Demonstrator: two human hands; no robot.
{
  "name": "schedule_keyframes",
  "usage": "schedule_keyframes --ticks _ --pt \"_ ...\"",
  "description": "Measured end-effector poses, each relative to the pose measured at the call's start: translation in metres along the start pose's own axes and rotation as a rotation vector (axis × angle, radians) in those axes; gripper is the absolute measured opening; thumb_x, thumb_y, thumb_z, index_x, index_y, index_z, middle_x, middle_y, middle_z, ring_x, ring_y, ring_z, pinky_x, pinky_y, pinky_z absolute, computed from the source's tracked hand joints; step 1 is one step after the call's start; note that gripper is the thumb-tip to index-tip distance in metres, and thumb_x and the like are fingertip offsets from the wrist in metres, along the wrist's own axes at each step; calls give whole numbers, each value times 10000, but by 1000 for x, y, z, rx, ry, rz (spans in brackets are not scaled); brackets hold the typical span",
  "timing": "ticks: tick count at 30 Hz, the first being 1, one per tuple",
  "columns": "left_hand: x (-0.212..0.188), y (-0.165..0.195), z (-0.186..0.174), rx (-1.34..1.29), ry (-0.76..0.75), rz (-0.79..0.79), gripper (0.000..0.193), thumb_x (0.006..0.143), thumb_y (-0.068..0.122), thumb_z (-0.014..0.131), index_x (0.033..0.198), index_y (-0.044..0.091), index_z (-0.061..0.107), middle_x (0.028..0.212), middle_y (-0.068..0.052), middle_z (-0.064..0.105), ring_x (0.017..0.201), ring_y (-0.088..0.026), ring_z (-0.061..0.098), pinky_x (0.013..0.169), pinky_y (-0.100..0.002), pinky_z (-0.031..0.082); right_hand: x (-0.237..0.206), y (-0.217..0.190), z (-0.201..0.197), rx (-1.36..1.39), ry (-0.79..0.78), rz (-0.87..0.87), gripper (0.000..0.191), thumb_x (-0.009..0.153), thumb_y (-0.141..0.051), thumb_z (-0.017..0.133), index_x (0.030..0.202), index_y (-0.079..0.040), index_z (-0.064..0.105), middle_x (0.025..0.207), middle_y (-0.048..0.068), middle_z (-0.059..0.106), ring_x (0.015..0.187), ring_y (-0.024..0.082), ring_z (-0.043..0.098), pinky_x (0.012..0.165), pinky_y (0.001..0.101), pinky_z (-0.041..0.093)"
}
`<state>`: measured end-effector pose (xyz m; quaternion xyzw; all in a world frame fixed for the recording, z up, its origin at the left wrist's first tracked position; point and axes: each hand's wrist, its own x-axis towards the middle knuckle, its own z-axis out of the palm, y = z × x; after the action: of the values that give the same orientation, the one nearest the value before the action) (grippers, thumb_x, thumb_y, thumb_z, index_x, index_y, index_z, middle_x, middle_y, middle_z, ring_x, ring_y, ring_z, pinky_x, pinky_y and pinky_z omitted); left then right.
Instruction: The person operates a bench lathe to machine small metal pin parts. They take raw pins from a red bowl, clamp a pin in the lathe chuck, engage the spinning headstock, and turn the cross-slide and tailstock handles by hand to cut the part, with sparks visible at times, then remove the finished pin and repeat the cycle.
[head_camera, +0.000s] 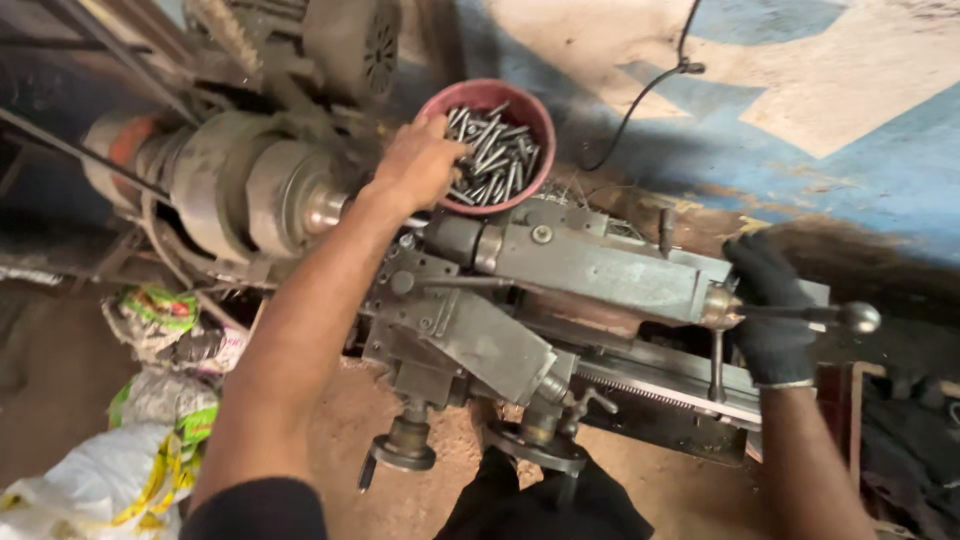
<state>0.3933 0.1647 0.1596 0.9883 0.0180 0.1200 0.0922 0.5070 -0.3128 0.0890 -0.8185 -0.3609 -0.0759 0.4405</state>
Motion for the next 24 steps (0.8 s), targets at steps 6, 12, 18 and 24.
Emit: schedule_keyframes --ticks 6,12,18,24 --pt "27 -20 31 -52 -128 63 250 774 284 841 982 152 797 1040 -141 689 1073 -355 616 938 -466 484 -36 9 14 141 19 243 494 882 -36 781 1365 -41 678 1437 171 652 1408 265 570 1187 387 452" --pt "-28 -20 -12 -351 -55 -153 211 991 223 716 1086 38 682 978 -207 689 961 -412 663 824 -493 515 -56 27 28 209 66 430 465 946 -51 757 1395 -20 640 1346 119 695 1242 196 655 1121 347 507" --pt "-81 -38 -31 -166 -268 -5 228 834 201 749 999 46 724 944 -178 699 933 -402 662 814 -501 518 -57 27 28 166 79 319 452 955 -25 748 1396 -25 647 1337 120 701 1228 186 662 1110 335 516" --pt "-90 -50 -6 -58 -411 22 163 852 176 719 982 88 762 951 -157 695 952 -386 664 836 -497 524 -48 -1 21 232 84 466 474 961 -53 748 1422 -44 642 1315 89 712 1177 168 678 1039 311 535"
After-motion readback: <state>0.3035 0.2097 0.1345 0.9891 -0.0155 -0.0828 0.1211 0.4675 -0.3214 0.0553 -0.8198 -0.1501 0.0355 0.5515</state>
